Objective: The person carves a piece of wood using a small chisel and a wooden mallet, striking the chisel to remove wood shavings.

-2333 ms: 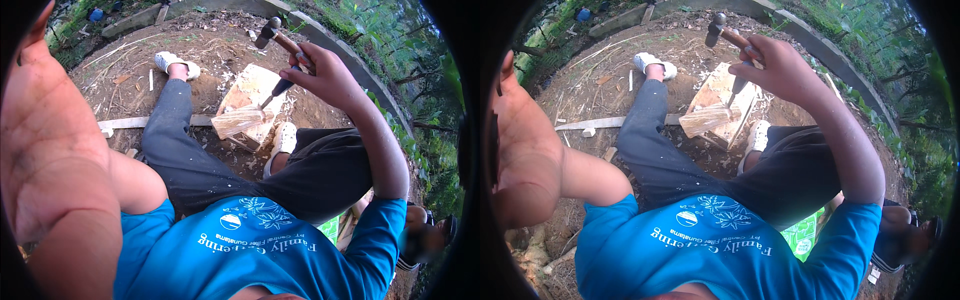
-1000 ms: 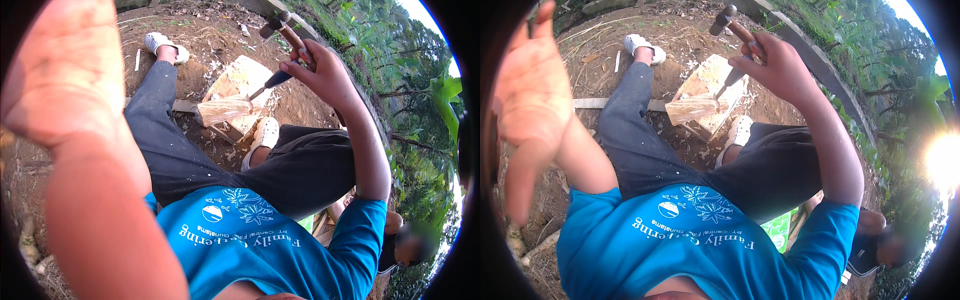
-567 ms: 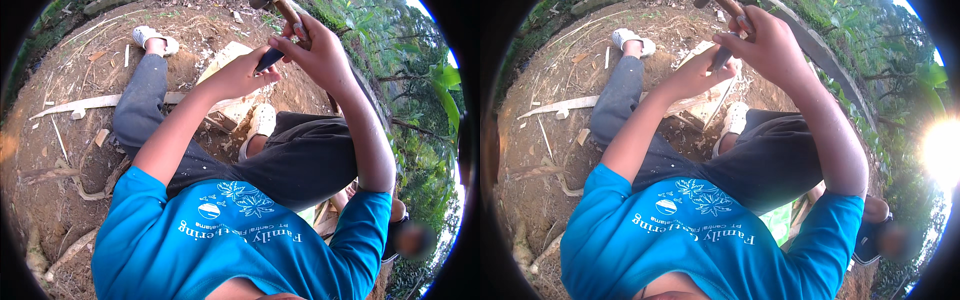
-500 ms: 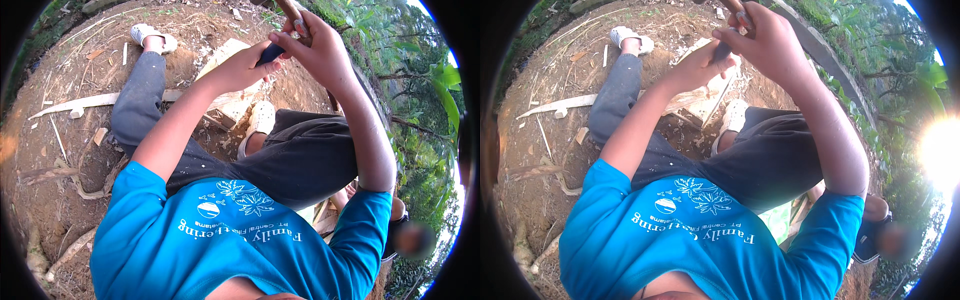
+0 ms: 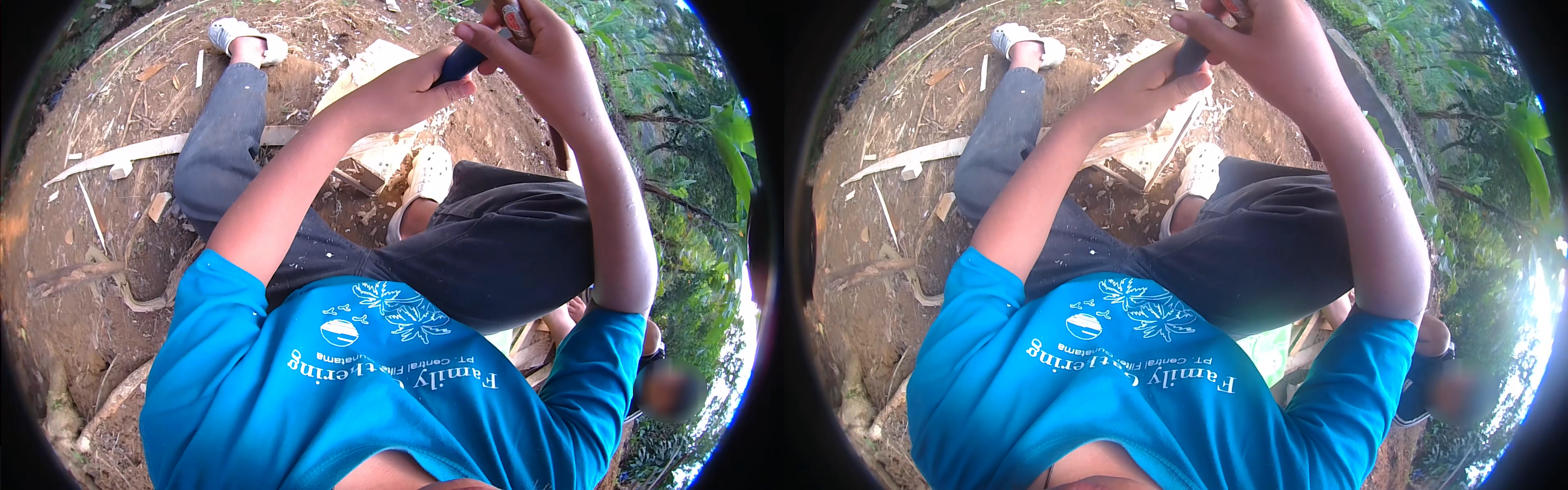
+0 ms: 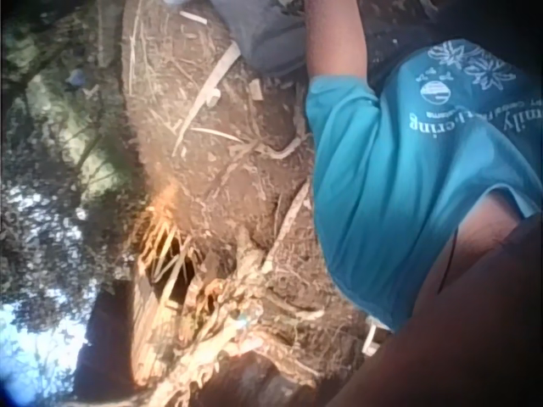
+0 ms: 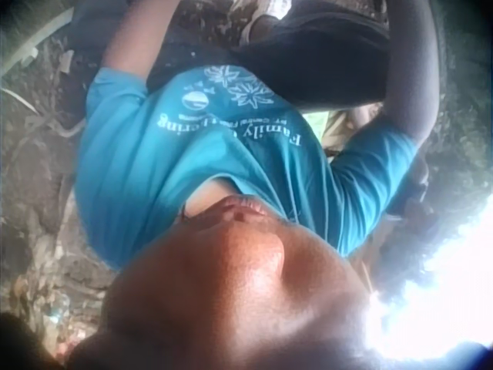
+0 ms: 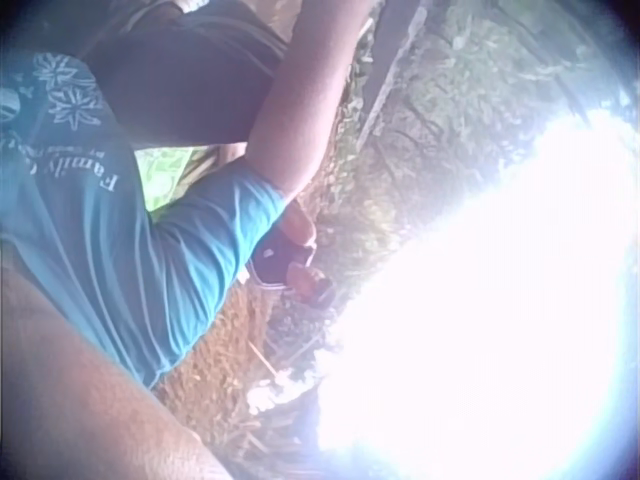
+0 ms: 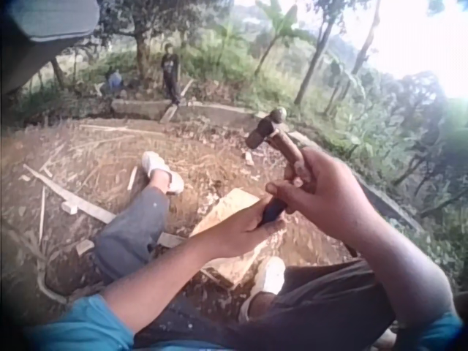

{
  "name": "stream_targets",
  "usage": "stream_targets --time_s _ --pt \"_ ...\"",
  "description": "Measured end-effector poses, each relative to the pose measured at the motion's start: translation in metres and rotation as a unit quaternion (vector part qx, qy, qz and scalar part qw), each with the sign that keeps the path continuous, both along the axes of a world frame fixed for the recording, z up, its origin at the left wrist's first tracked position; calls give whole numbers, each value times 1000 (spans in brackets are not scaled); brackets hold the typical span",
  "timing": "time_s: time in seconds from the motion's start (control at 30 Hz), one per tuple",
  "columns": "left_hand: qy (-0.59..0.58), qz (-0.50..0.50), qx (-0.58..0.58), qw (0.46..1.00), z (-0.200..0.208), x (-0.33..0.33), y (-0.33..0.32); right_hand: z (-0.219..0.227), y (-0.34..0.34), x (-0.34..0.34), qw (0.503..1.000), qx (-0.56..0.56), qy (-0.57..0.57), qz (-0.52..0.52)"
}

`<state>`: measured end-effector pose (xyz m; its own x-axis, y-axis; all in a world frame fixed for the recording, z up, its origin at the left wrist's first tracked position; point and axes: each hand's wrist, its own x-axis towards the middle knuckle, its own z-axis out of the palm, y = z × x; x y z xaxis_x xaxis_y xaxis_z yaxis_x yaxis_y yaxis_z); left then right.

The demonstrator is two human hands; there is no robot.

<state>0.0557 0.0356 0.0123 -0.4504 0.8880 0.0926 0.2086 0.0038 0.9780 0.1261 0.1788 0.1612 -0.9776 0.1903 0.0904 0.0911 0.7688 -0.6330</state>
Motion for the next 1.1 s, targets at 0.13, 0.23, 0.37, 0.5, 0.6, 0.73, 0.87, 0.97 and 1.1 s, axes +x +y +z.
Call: stream_targets --time_s 0.13,0.23,0.37,0.5,0.6,0.73,0.87,0.97,1.1 --pt "14 -2 -7 1000 -2 0 0 4 -5 1 999 -46 -22 -6" --pt "12 4 -2 1000 1 3 -1 8 -9 2 999 -39 -31 -12" --pt "-5 -11 -13 1000 11 4 -5 12 -14 0 998 -21 -56 -32" --pt "3 0 1 1000 5 4 -4 13 -17 0 998 -20 -58 -34" --pt "8 -6 -3 1000 7 4 -4 11 -13 2 998 -43 -46 -15" --pt "21 -3 1 1000 4 4 -5 11 -20 4 998 -49 -32 -7" --pt "26 2 1 1000 1 4 -2 16 -21 -1 995 -59 -67 -34" --pt "28 6 -3 1000 2 5 -2 15 -17 -1 995 -59 -78 -36" --pt "17 -6 -2 1000 3 3 -3 15 -18 -1 995 -52 -75 -35"
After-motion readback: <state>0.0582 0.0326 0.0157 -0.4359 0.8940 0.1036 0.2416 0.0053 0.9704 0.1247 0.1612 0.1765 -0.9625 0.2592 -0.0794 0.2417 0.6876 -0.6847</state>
